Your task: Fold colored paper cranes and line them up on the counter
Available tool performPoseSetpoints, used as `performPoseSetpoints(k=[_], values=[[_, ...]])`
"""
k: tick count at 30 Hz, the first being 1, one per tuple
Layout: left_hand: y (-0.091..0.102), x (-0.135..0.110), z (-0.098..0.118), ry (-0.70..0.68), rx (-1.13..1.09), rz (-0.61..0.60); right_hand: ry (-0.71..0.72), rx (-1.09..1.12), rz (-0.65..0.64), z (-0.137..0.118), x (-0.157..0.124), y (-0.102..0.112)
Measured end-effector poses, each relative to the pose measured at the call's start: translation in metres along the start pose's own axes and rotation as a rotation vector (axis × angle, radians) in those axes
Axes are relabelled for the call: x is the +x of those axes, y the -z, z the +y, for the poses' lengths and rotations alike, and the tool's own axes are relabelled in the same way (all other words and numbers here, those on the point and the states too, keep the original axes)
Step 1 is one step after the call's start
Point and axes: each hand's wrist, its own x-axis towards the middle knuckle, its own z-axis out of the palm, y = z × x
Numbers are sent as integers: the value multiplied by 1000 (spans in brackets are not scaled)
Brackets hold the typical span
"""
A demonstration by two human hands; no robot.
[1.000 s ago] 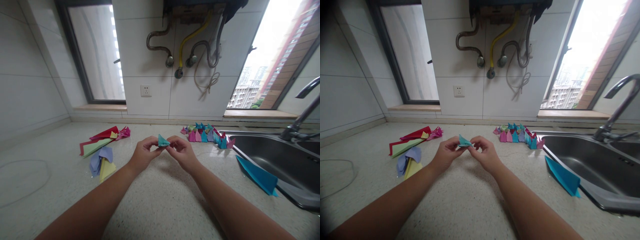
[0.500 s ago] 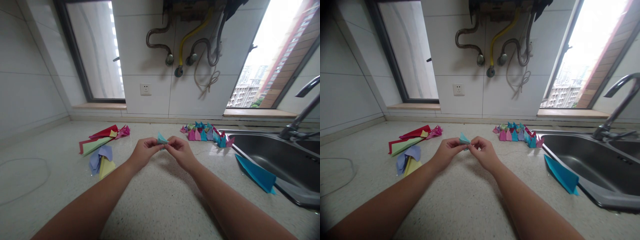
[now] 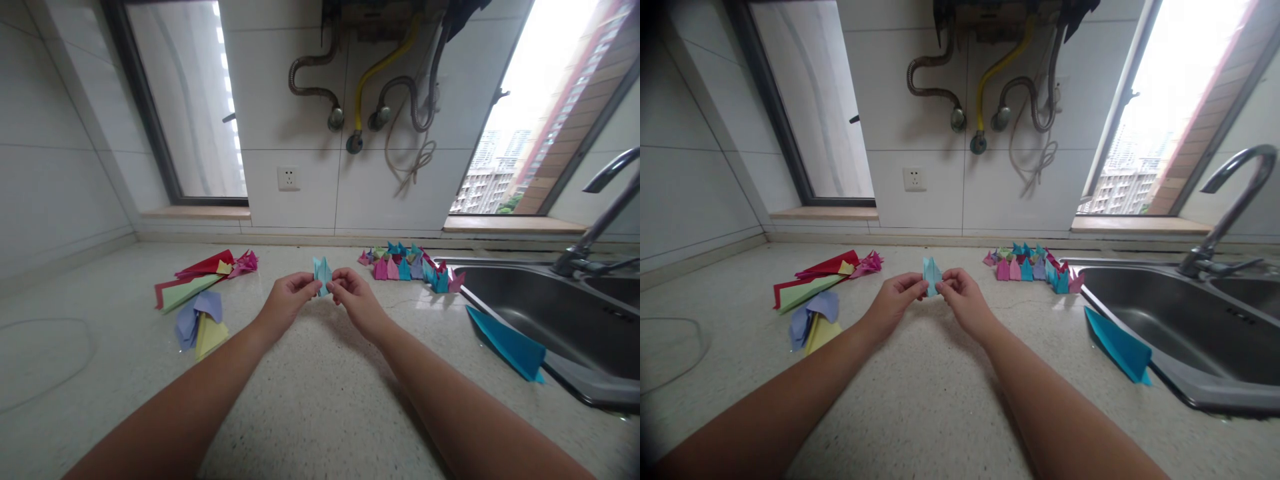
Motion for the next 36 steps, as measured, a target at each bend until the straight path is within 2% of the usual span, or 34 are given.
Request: performPoseSetpoints(k=[7,14,20,24,36], values=[[4,3,-7,-3,84,90,16,-82,-83,5,-1,1],[7,3,-11,6,52,91,-8,-109,-126,8,-1,2],[3,3,-8,86,-93,14,41,-139,-14,6,1,3],[-1,2,-7,167,-142,-45,16,-9,45,6,3,5],[-3,1,-5,108,-90,-8,-58,48,-8,6,0,2]])
